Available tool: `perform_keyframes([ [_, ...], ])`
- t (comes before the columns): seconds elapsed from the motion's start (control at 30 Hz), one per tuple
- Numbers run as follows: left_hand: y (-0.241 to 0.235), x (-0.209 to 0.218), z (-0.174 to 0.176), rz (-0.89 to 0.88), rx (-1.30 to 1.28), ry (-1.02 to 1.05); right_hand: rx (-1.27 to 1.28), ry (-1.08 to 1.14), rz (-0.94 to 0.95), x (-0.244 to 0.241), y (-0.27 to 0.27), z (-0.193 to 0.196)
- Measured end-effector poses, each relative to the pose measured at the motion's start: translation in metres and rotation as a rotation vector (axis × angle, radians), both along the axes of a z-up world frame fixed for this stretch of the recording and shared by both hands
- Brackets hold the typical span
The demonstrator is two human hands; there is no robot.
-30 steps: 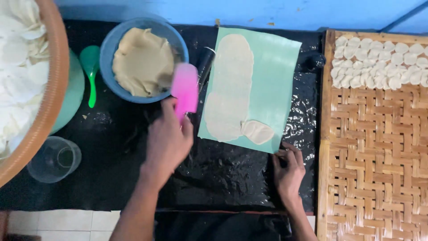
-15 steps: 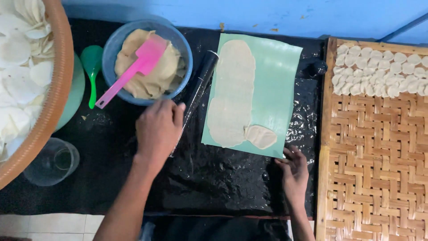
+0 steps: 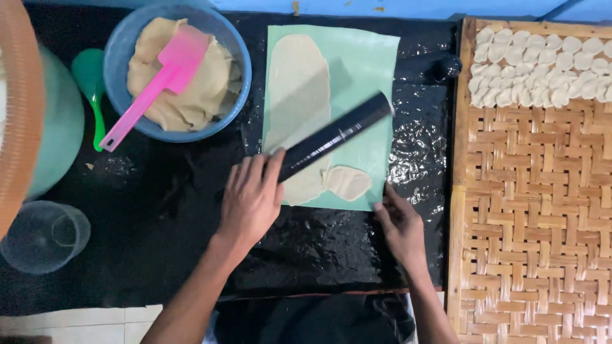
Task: Rolling out dough on a sheet and cutting out small circular shapes.
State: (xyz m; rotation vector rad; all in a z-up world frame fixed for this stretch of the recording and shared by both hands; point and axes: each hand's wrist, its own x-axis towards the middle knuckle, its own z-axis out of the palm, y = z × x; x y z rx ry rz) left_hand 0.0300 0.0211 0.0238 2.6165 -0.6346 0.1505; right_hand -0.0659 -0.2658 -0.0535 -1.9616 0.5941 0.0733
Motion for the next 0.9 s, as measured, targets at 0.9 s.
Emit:
perform_keyframes([
  [0.9, -0.066, 0.021, -0.072, -0.125, 0.243, 0.100, -0.840, -0.199, 0.575, 0.071, -0.014, 0.015],
])
